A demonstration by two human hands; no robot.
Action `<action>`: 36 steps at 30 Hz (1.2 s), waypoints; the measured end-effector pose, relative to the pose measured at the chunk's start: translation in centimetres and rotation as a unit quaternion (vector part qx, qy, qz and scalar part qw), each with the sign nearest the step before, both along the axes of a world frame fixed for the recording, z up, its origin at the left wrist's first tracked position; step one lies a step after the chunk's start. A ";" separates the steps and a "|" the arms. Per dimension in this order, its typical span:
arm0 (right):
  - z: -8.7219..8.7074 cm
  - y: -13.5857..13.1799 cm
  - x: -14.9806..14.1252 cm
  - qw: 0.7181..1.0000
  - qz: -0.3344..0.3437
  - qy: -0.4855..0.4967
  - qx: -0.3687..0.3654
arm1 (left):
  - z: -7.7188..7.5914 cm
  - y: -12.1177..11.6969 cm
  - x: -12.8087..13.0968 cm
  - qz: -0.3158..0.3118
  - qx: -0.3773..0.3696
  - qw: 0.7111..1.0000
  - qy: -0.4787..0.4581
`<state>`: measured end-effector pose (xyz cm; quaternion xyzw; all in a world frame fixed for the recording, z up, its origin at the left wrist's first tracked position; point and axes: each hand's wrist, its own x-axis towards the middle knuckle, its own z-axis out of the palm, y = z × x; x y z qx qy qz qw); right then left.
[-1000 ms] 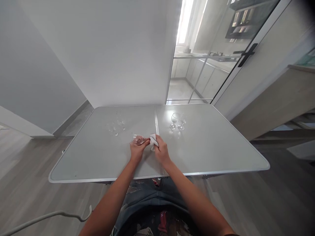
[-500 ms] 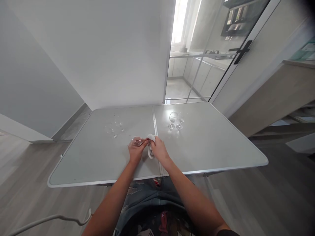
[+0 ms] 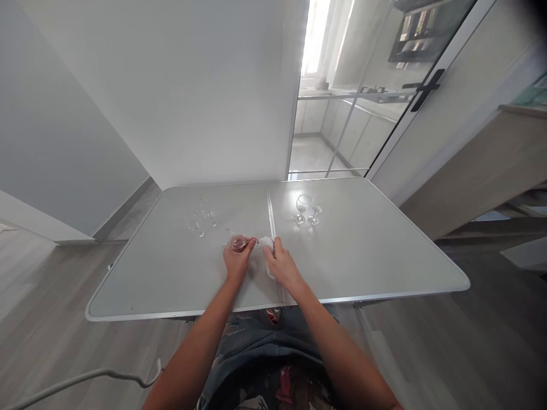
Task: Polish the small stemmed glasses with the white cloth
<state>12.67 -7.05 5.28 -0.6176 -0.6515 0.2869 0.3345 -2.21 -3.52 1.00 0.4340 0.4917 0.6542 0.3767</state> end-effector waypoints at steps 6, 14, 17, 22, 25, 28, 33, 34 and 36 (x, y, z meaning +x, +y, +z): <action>0.3 1.0 1.9 0.991 -0.068 0.061 0.096 | 0.0 0.0 0.3 -0.040 -0.011 0.999 -0.029; 0.1 1.0 0.4 0.995 0.062 0.019 0.079 | 0.3 -0.4 0.4 -0.070 -0.011 0.997 0.024; 0.2 0.8 -0.9 0.992 0.032 -0.089 0.077 | 0.4 -0.3 0.3 -0.071 0.024 0.995 0.065; 0.2 1.0 -1.6 0.982 0.029 -0.173 0.070 | 0.0 0.0 0.0 -0.071 0.050 0.992 0.086; 0.1 0.9 -1.5 0.980 0.033 -0.185 0.063 | -0.4 0.0 -0.1 -0.089 0.038 0.993 0.075; 0.4 0.5 -0.8 0.983 0.018 -0.174 0.058 | -0.5 0.0 0.0 -0.123 0.042 0.989 0.066; 1.6 0.1 3.7 0.993 -0.025 -0.040 0.108 | 0.2 -0.2 0.3 -0.116 0.054 0.990 0.053; 1.7 0.3 5.4 0.992 -0.040 -0.013 0.116 | 0.3 -0.2 0.3 -0.108 0.054 0.992 0.045; 1.8 1.1 9.5 0.990 -0.078 0.016 0.113 | 0.5 -0.3 0.4 -0.102 0.049 0.993 0.038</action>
